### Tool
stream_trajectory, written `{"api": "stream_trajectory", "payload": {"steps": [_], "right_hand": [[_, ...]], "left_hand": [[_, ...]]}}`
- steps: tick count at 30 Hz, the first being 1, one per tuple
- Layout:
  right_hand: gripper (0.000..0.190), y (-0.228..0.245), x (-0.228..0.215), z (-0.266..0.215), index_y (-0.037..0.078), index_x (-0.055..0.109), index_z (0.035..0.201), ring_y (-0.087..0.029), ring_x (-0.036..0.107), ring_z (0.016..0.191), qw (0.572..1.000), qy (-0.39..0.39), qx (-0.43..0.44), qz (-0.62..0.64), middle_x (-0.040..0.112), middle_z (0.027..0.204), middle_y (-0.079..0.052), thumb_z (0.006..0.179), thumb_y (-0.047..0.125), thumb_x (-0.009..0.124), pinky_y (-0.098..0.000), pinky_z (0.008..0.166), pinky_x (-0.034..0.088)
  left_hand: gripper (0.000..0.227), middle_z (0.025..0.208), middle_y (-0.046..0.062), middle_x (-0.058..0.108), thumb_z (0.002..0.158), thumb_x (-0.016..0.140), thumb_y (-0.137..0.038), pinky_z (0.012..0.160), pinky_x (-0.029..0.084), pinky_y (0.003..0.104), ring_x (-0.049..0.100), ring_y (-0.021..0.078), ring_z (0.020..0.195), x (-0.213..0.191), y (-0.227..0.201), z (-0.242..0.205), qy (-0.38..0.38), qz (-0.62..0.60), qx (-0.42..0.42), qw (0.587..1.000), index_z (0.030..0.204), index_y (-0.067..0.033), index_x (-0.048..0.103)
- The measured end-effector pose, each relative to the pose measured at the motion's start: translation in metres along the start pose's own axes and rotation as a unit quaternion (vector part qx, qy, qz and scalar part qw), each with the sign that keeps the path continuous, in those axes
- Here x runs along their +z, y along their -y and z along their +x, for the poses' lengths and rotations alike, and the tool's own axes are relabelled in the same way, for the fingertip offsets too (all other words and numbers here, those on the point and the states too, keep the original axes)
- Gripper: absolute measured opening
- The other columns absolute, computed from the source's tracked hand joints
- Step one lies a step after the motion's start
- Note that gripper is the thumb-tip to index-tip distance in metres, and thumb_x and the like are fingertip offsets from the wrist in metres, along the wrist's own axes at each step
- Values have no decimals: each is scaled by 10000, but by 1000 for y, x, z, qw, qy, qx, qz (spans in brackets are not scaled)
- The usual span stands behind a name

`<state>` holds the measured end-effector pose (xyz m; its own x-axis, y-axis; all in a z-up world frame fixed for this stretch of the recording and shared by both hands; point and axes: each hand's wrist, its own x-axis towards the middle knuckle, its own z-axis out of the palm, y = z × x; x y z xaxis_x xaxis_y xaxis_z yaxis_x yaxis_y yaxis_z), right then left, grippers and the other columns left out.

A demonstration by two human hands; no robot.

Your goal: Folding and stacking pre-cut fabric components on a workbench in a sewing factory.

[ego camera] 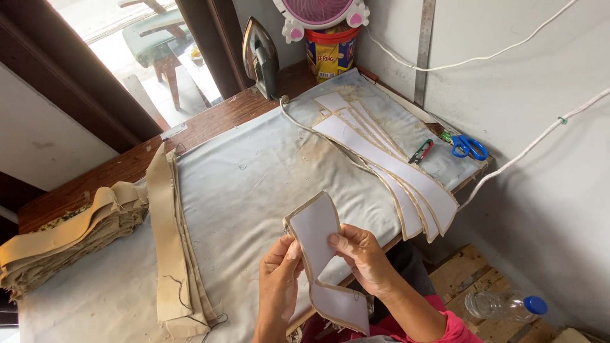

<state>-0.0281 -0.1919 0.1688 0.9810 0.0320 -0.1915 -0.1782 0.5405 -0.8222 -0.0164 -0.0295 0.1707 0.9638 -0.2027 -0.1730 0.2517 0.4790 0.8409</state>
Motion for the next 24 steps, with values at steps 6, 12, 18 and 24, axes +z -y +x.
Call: {"api": "stream_trajectory", "payload": {"steps": [6,12,18,24], "right_hand": [[389,7,10,-15,131,392,594,-98,304,557,967,-29,-106,-230,311,589,34,886,202,639,-224,527,301],[428,3,10,-15,124,335,607,-85,297,569,934,-34,-141,-326,298,602,41,876,162,666,-233,509,286],[468,34,28,-24,36,699,1074,-99,528,599,946,146,-52,-286,688,800,-43,829,408,555,-212,523,393],[772,61,49,-13,-24,575,1123,-262,618,893,986,135,86,-58,655,997,-174,778,605,289,-342,714,493]], "left_hand": [[172,594,9,497,806,680,-139,452,346,240,400,100,493,13,-14,-4,-133,154,100,974,712,-83,547],[315,825,94,694,917,503,-222,756,470,317,581,173,743,16,-23,-7,-101,25,19,994,842,14,699],[264,734,63,697,654,772,-206,619,400,263,574,142,662,13,-29,-6,26,-3,-6,1000,836,-22,720],[246,679,127,682,698,737,-240,482,507,359,625,239,564,26,-36,-17,27,-49,-123,991,779,-11,692]]}}
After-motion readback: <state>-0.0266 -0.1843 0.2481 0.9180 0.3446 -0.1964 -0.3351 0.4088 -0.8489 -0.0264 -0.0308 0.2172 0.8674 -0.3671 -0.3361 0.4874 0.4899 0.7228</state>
